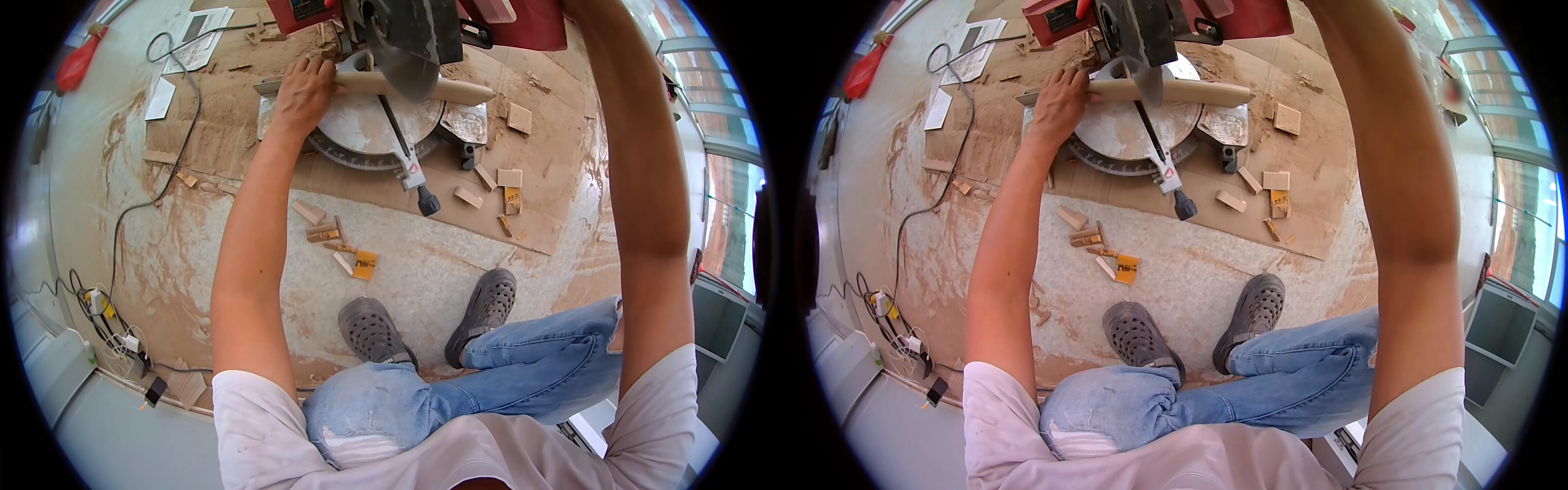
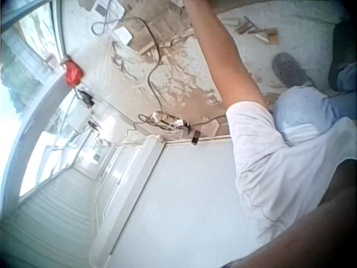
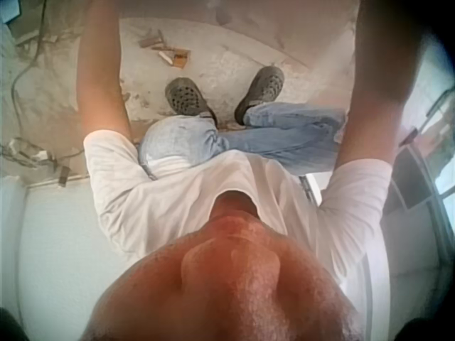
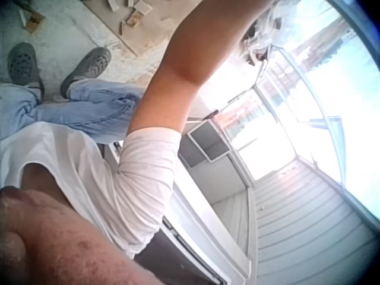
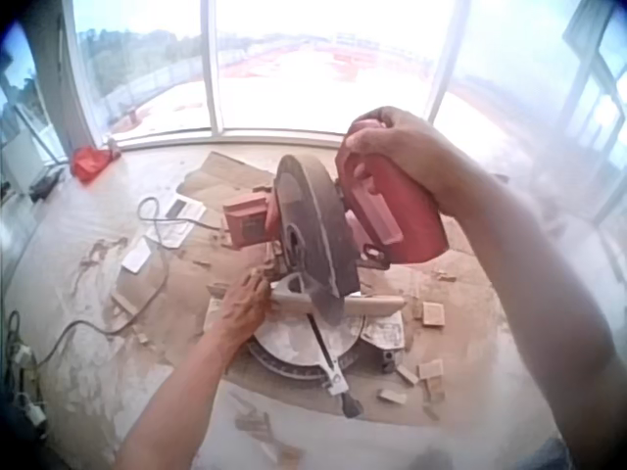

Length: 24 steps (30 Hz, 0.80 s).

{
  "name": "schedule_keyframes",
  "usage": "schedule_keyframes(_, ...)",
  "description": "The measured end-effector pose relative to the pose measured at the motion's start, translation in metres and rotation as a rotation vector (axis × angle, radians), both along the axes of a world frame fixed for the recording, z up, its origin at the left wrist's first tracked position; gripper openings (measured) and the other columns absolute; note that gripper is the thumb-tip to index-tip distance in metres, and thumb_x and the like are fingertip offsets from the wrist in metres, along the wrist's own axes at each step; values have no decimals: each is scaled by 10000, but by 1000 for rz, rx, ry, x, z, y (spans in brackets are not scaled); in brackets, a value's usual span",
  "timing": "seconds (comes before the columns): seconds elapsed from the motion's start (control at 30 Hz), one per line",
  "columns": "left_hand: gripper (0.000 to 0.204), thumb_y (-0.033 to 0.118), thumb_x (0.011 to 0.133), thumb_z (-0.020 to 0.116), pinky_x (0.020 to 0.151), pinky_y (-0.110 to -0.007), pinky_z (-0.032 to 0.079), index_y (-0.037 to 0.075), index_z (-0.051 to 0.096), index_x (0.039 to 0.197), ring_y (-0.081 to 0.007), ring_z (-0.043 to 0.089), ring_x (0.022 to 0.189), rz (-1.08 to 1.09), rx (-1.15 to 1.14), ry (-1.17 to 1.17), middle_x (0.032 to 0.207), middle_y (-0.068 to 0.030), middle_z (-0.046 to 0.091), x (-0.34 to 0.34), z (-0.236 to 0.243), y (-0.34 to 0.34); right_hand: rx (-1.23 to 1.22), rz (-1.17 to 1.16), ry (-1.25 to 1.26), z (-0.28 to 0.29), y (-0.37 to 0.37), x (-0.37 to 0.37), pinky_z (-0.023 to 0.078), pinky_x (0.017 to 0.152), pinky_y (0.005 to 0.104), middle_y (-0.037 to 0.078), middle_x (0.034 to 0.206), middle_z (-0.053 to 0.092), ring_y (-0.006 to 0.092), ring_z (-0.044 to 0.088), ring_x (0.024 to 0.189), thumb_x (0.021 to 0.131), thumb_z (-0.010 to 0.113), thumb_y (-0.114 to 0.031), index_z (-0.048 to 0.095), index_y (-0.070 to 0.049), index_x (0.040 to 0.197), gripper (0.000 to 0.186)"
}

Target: The person measures and cuts wooden baseboards using a miter saw and utility knife, then fits them into the corners of a room. They repeatedly adjust the pieces to ensure a snug fit against the wall and floor.

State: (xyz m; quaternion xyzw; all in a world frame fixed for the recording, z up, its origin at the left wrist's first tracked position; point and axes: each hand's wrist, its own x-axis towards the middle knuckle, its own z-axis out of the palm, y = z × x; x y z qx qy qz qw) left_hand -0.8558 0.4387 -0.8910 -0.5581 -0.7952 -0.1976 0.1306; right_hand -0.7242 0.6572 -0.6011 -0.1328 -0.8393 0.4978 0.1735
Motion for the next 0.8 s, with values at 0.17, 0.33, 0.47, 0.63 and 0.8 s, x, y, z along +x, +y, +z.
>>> schedule_keyframes(0.17,256,254,802,677,822,-415,428,57,560,917,-300,549,917,-20,65,19,933,-97,583,0,-1,1,11,37,55,2,-17,20,547,703,288,143,988,619,166,625,811,858,635,-199,489,45,1196,442)
schedule_keyframes(0.33,233,240,796,678,813,-408,433,66,550,885,-294,549,899,-9,61,31,918,-90,583,2,-2,0,-15,-4,24,-12,2,12,547,708,297,129,1014,610,162,621,826,851,650,-239,479,37,1227,496)
schedule_keyframes(0.47,232,242,800,675,814,-409,442,67,555,893,-295,547,904,-4,43,33,927,-92,584,1,1,0,23,-5,89,-6,-24,34,540,708,298,118,1014,603,163,617,827,840,668,-253,487,20,1223,504)
schedule_keyframes(0.63,273,252,802,679,821,-433,441,36,563,922,-325,542,939,11,7,10,937,-120,573,4,2,1,-14,-94,103,-32,-20,54,535,722,321,129,1003,616,174,622,835,824,680,-271,513,4,1205,499)
schedule_keyframes(0.8,274,252,776,698,814,-429,443,49,586,922,-310,558,927,44,-22,12,942,-107,592,4,5,-3,258,-316,-47,-32,-45,79,510,742,313,119,925,660,181,624,802,842,659,-280,546,-11,1196,459)
